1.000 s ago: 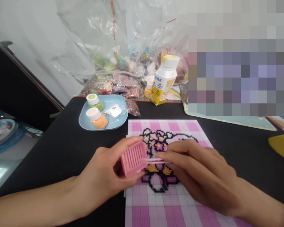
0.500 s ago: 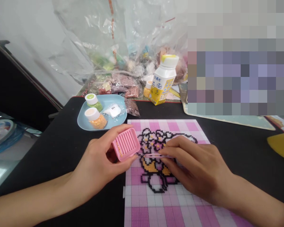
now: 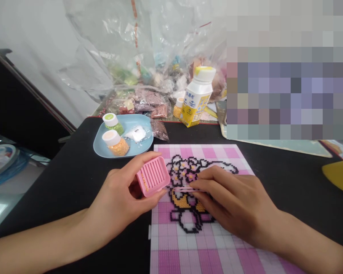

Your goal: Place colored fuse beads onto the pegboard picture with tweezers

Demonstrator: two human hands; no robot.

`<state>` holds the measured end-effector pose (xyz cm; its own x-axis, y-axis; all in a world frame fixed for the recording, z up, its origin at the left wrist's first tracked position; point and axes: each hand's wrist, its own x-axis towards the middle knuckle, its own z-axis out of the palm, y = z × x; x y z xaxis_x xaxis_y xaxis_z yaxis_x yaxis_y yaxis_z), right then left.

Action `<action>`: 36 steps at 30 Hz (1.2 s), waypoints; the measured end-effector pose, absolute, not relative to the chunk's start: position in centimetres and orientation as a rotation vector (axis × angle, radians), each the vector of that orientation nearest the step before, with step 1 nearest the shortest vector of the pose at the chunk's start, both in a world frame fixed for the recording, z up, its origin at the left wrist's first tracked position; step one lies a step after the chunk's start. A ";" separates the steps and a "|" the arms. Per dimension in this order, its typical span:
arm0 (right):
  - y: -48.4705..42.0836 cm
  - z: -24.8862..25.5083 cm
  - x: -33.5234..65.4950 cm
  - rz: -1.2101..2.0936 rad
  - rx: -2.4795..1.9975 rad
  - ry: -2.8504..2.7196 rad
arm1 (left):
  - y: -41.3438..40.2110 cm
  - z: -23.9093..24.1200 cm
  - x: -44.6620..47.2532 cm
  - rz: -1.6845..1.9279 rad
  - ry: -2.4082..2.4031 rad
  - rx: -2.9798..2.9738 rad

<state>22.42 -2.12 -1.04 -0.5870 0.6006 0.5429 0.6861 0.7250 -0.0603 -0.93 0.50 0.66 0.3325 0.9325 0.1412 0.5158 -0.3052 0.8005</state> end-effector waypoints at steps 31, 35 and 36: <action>-2.4 -0.9 22.5 -0.182 -0.971 -2.341 | 0.4 0.4 -0.9 0.727 1.252 1.952; -2.7 -0.8 22.4 -0.067 -0.940 -2.334 | 0.1 0.3 -1.0 0.668 1.206 1.994; -2.7 -0.7 22.3 -0.055 -0.923 -2.337 | 0.0 0.2 -1.0 0.661 1.192 2.001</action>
<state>22.32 -2.74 -0.71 -0.5648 0.6049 0.5612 0.6307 0.7551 -0.1792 -0.98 -0.01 0.23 0.4450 0.8927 0.0703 0.5324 -0.3269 0.7808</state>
